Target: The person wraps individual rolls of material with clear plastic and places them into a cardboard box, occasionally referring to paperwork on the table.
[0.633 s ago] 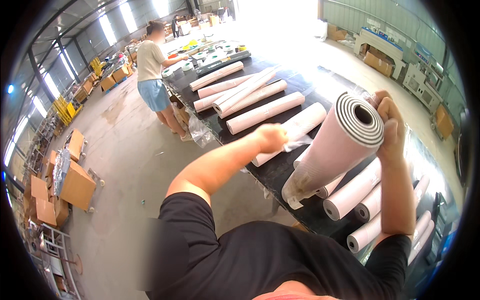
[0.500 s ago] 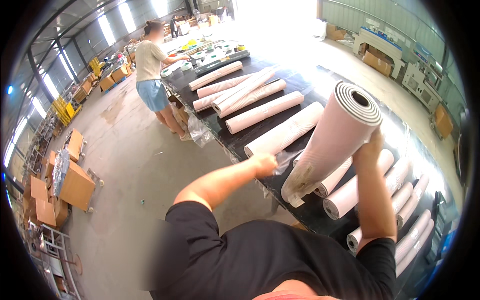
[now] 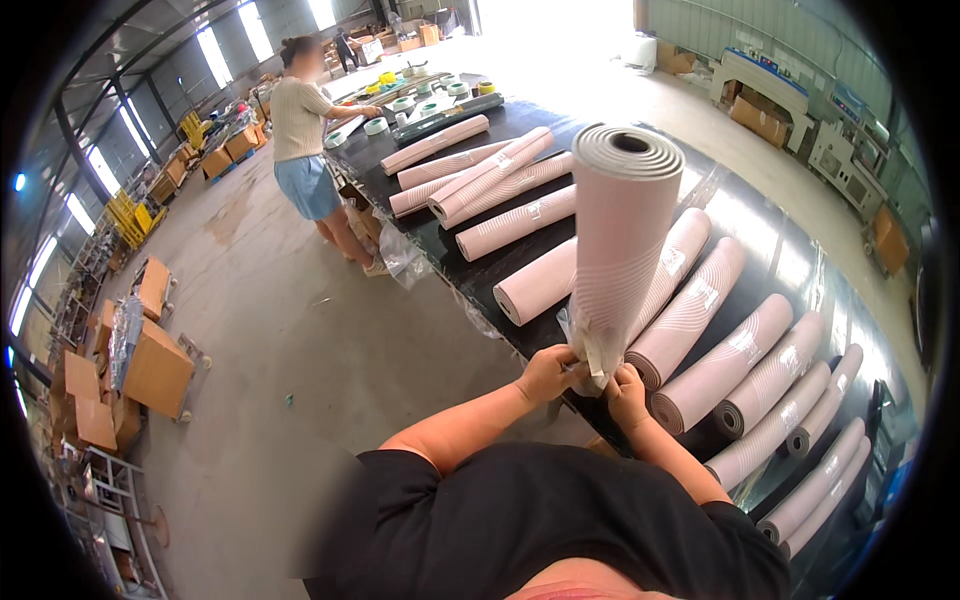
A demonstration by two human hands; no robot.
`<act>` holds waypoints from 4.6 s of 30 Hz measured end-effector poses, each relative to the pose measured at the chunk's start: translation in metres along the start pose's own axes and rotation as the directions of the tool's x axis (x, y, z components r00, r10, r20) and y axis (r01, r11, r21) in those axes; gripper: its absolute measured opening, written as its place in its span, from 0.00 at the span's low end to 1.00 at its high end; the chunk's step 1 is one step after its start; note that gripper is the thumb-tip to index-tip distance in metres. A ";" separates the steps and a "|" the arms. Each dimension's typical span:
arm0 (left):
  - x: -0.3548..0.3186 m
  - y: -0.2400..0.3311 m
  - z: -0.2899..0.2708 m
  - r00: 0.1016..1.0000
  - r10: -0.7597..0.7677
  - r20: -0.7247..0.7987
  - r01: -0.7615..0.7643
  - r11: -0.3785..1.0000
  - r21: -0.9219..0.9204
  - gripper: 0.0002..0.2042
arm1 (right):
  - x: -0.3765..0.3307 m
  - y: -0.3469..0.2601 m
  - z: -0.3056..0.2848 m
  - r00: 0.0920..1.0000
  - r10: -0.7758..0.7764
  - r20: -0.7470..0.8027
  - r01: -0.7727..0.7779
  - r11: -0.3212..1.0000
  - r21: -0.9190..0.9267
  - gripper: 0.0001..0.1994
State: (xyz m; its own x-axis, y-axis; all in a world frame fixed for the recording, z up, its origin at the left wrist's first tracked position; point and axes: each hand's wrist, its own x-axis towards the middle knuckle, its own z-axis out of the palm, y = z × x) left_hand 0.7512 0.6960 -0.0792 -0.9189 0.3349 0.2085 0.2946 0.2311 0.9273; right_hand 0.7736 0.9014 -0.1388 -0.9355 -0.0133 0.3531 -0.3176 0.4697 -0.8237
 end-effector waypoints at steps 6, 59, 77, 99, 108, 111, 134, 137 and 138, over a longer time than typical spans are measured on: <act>0.016 -0.010 0.010 0.998 -0.024 -0.059 0.023 1.000 -0.016 0.14 | -0.018 -0.021 0.014 0.855 0.437 0.279 -0.290 0.849 -0.441 0.19; 0.105 0.147 0.067 0.737 0.210 0.642 0.331 0.716 -0.615 0.03 | 0.009 0.026 -0.190 0.750 0.056 0.659 -0.646 0.276 0.712 0.24; 0.030 0.168 -0.094 0.775 0.541 0.327 -0.293 0.766 -0.572 0.13 | 0.046 -0.039 -0.135 0.928 0.339 0.156 -0.233 0.197 0.952 0.12; -0.210 -0.235 -0.420 0.219 -0.652 -0.726 0.184 0.758 -0.625 0.12 | 0.026 -0.049 -0.116 0.916 0.401 -0.028 -0.090 0.271 0.958 0.15; -0.289 -0.403 -0.302 0.414 -0.885 -0.215 0.763 0.208 0.612 0.21 | -0.033 -0.040 -0.123 0.847 0.473 -0.243 0.077 0.343 0.936 0.15; -0.192 -0.343 -0.233 0.338 -0.912 0.230 0.478 0.377 0.793 0.24 | -0.037 -0.048 -0.115 0.834 0.478 -0.275 0.066 0.408 0.910 0.16; 0.021 -0.244 0.187 0.539 -0.593 0.598 0.185 0.776 0.603 0.28 | -0.191 -0.121 -0.134 0.618 0.687 -0.383 -0.100 0.552 0.828 0.21; 0.019 -0.246 0.164 0.573 -0.583 0.576 0.298 0.803 0.516 0.28 | -0.172 -0.118 -0.158 0.690 0.633 -0.350 -0.122 0.579 0.806 0.23; 0.016 -0.244 0.153 0.579 -0.574 0.579 0.363 0.817 0.447 0.28 | -0.163 -0.114 -0.165 0.713 0.596 -0.370 -0.108 0.615 0.781 0.24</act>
State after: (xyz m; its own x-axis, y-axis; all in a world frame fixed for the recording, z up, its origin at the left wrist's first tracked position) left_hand 0.7050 0.7841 -0.3499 -0.5491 0.5903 -0.5916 0.0242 0.7188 0.6948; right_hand 0.9883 0.9959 -0.0291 -0.7985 0.5972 -0.0750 -0.2151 -0.3994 -0.8912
